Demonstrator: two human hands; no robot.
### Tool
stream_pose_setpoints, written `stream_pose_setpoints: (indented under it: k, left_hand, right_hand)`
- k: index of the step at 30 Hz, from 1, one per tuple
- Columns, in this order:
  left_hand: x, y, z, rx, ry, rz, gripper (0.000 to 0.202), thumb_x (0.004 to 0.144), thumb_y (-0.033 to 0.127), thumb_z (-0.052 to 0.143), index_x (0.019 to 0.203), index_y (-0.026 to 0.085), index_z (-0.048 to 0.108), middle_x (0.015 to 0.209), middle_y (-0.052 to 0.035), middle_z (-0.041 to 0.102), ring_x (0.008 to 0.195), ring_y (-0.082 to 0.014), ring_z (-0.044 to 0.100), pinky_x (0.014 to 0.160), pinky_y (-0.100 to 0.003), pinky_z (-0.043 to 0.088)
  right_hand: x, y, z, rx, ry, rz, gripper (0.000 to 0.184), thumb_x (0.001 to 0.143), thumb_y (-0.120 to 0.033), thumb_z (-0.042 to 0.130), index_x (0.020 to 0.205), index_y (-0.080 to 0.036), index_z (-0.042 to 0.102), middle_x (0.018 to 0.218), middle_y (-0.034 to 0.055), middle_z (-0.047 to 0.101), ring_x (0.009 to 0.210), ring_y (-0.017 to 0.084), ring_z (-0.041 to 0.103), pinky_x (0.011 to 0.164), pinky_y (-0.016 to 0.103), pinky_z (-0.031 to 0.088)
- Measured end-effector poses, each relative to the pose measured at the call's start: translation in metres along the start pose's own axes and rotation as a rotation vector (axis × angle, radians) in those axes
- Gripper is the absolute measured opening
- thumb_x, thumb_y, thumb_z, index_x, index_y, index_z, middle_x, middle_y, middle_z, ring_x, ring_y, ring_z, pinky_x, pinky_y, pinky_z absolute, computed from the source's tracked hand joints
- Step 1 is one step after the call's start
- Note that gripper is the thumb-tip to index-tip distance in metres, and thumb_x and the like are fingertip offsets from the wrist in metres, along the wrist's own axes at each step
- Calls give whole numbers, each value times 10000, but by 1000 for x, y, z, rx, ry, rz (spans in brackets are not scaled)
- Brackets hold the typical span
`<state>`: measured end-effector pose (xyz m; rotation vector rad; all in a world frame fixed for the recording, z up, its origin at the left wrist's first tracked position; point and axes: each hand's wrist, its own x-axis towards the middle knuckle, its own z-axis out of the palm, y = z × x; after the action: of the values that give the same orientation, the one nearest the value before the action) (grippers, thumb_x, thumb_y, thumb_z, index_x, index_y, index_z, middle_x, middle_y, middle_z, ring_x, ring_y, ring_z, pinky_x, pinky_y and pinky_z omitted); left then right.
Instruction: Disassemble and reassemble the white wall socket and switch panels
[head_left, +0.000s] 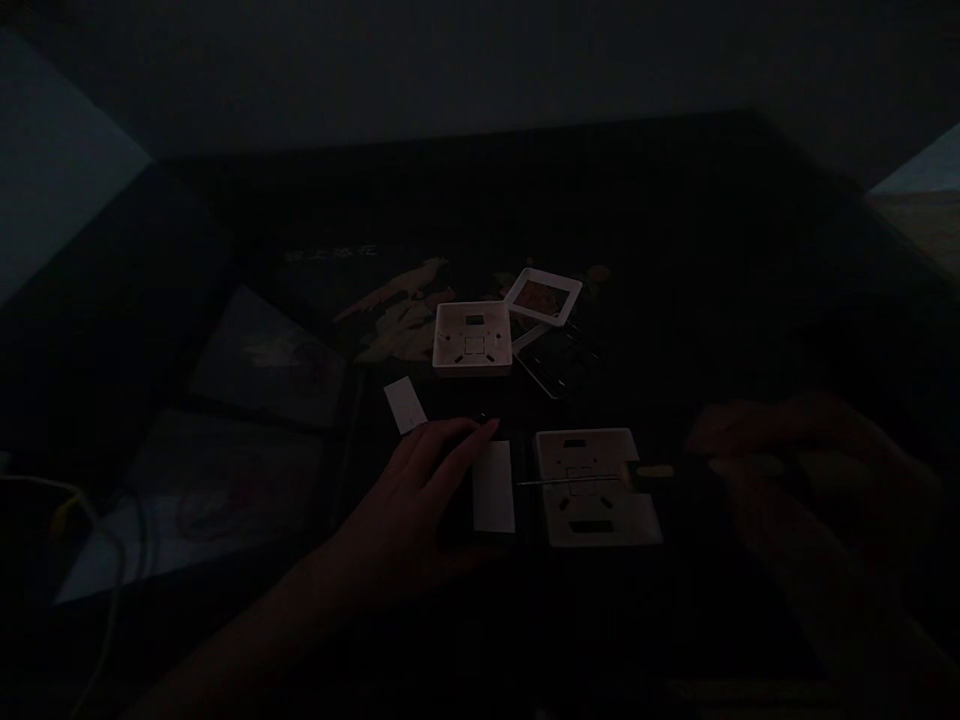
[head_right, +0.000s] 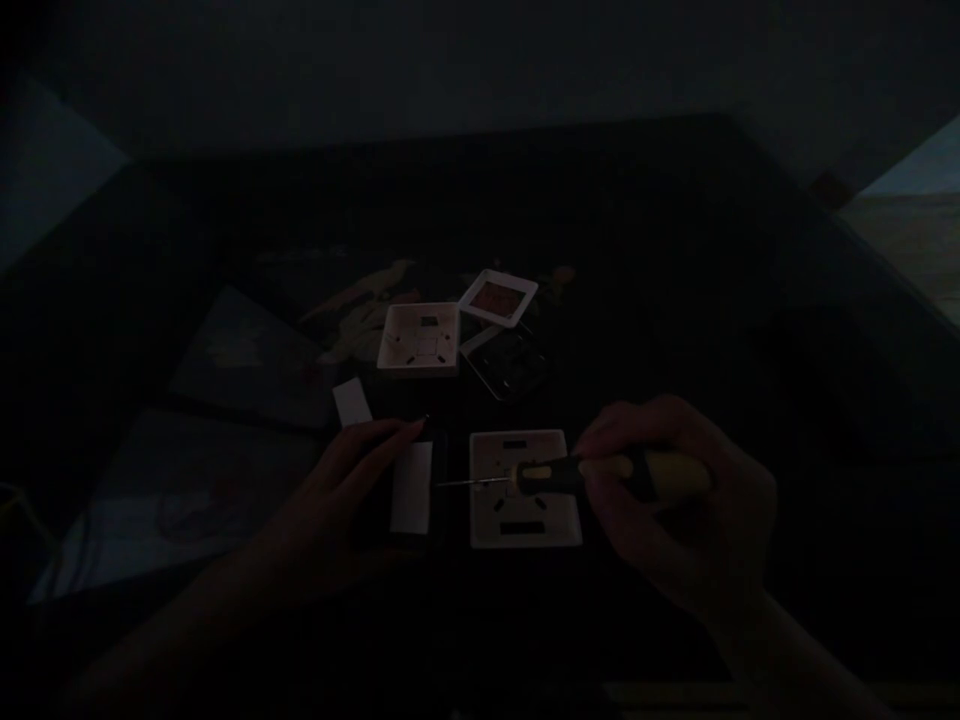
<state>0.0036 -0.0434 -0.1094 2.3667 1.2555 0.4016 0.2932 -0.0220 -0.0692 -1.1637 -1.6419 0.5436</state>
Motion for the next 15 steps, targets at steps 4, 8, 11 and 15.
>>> stream_pose_setpoints:
  k: [4,8,11,15]
  left_hand:
    - [1,2,0,21,0,3,1094,753,306,819,1562,269,84,1450,-164,373,1316,-366,410,1075,-561,446]
    - [0,3,1,-6,7,-25,1073,774,340,803,1562,294,76,1455,-155,365,1320,-368,409,1071,-565,451]
    - [-1,4,0,-41,4,-33,1062,799,419,775,1563,312,46,1454,-153,349,1326,-376,398,1069,-574,452]
    - [-1,7,-3,-104,-38,5,997,868,559,651,1564,337,-28,1468,-161,301,1329,-389,389,1059,-600,452]
  right_hand:
    - [-1,-5,1,-55,-18,-42,122,775,-150,664,815,-264,644,757,-27,706,601,127,677,509,230,522]
    - [3,-7,4,-42,-61,-81,124,788,-145,660,826,-263,646,752,-20,703,618,137,692,517,236,536]
    - [5,-1,4,-1,-39,-33,92,795,-167,668,798,-257,649,731,-13,689,621,145,677,516,247,526]
    - [3,11,4,213,-26,181,29,829,-250,692,810,-252,671,732,-8,680,540,135,620,435,240,491]
